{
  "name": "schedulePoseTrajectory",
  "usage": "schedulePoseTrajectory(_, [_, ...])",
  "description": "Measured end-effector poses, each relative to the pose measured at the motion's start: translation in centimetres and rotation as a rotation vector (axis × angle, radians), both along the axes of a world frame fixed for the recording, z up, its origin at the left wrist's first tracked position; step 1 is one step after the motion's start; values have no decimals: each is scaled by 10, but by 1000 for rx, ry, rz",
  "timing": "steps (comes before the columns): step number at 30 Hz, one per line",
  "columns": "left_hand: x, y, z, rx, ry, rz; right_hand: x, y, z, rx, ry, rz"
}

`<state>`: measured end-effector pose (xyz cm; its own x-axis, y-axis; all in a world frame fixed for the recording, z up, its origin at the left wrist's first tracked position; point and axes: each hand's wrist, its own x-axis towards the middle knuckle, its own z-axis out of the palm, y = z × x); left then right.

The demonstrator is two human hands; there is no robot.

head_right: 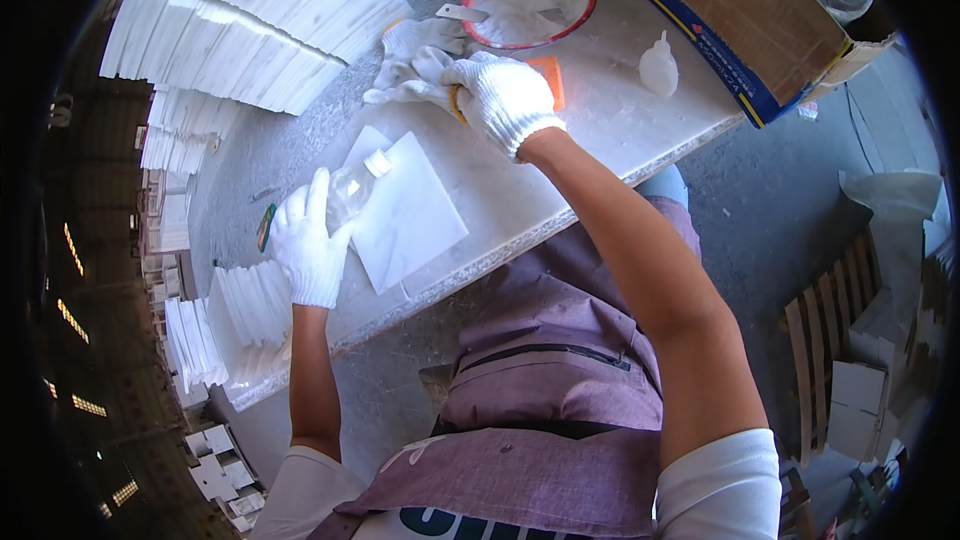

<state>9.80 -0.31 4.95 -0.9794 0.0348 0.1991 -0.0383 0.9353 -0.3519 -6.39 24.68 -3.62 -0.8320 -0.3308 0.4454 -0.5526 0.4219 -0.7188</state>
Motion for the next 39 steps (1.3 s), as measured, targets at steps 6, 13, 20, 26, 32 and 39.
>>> schedulePoseTrajectory(6, [1, -2, -1, 158, -14, 89, 2, 1, 2, 13, -21, -4])
schedulePoseTrajectory(13, [9, -16, -8, 564, 93, 216, 2, 1, 1, -4, -14, -9])
schedulePoseTrajectory(20, [23, -66, -19, 1026, 702, 357, 3, -1, 3, 11, -52, 12])
schedulePoseTrajectory(26, [43, -87, -42, 1022, 913, 422, 4, -2, 5, -6, -14, -9])
schedulePoseTrajectory(32, [60, -84, -54, 944, 791, 631, 2, -1, 2, -13, -14, -9])
schedulePoseTrajectory(39, [82, -76, -69, 1159, 668, 581, 2, -2, 2, -5, -37, -13])
